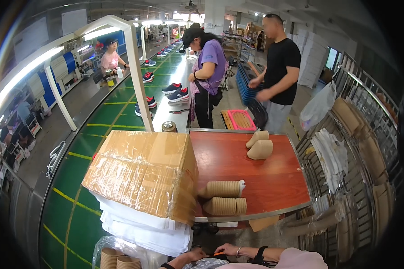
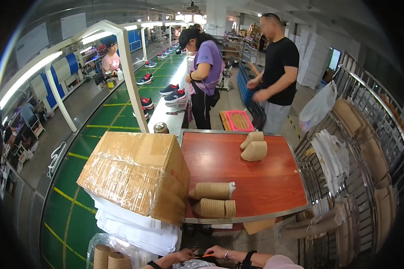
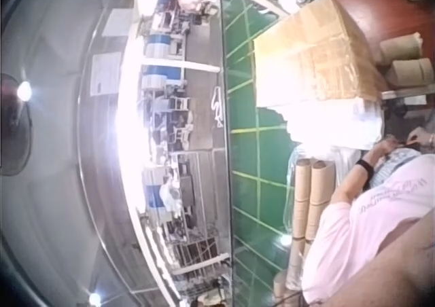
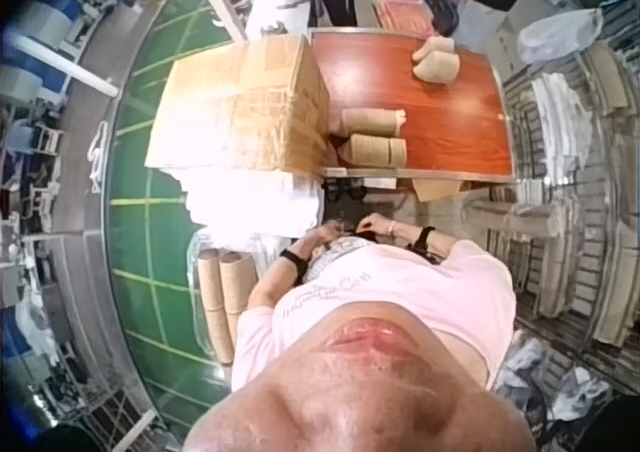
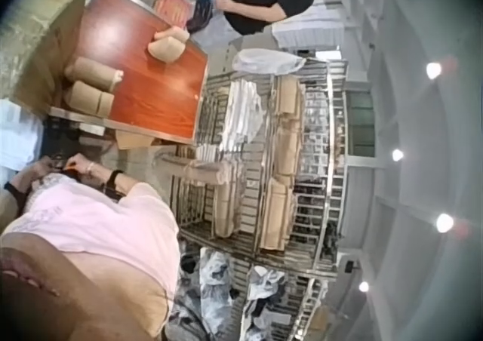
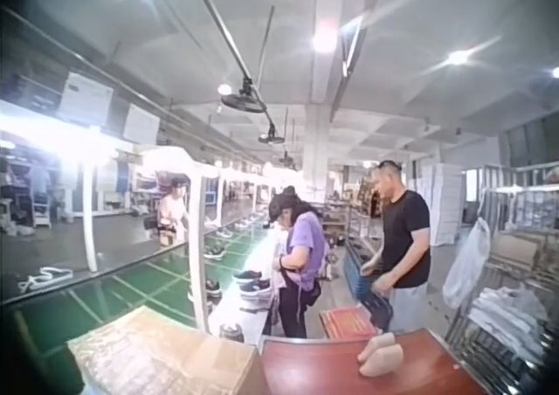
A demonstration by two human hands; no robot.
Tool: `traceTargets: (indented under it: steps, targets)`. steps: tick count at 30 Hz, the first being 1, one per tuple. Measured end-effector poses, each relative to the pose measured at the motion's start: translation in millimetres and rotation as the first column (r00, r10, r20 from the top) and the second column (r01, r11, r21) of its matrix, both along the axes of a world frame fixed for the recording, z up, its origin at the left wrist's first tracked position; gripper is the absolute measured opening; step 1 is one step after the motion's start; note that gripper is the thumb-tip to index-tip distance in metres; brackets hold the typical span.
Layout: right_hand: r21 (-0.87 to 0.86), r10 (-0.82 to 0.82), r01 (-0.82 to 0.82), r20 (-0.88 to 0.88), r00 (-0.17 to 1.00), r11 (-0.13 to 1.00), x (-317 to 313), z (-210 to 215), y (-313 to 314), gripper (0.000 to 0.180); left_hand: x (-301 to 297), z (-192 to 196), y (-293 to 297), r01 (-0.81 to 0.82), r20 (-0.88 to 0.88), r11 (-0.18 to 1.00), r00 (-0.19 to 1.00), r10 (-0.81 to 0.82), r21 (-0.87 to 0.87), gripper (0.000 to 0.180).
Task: Placing paper supports and wrapping paper inside shoes on an assembly line.
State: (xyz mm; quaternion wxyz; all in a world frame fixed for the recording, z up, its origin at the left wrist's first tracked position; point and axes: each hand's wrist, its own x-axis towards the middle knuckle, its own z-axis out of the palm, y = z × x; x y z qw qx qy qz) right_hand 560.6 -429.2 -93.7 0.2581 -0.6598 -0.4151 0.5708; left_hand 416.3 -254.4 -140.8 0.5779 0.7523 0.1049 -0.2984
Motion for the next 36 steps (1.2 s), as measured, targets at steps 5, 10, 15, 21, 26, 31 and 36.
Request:
traceTargets:
  steps: [5, 10, 15, 21, 26, 31, 36]
  targets:
    - [0.019, -0.038, 0.038, -0.020, 0.999, 0.999, 0, 10, 11, 0.026, 9, 59, -3, -0.115, 0.078, 0.980, 0.992, 0.103, 0.161, 0.039]
    - [0.130, 0.004, -0.015, 0.089, 0.996, 0.991, -9, 12, 11, 0.022, 4, 75, -6, -0.080, 0.154, 0.961, 0.987, 0.040, 0.264, 0.035]
    - [0.156, -0.045, 0.033, 0.075, 0.996, 0.987, -16, 17, 4, 0.020, -3, 69, -5, 0.054, 0.082, 0.981, 0.994, -0.071, 0.188, 0.033]
    - [0.281, -0.045, 0.003, 0.144, 0.989, 0.960, -28, 18, 7, 0.021, -13, 74, -6, -0.068, 0.198, 0.981, 0.980, 0.031, 0.179, 0.030]
    - [0.317, -0.004, -0.056, 0.188, 0.982, 0.947, -31, 26, 12, 0.021, -25, 63, -5, -0.098, 0.162, 0.995, 0.981, 0.101, -0.029, 0.029]
    - [0.344, 0.069, -0.161, 0.265, 0.962, 0.925, -28, 11, 17, 0.017, -9, 100, -12, 0.052, 0.160, 0.944, 0.981, -0.109, 0.325, 0.031]
    - [0.213, 0.082, -0.160, 0.333, 0.939, 0.964, -27, 3, 20, 0.018, -17, 68, -12, -0.027, 0.177, 0.935, 0.984, -0.038, 0.353, 0.035]
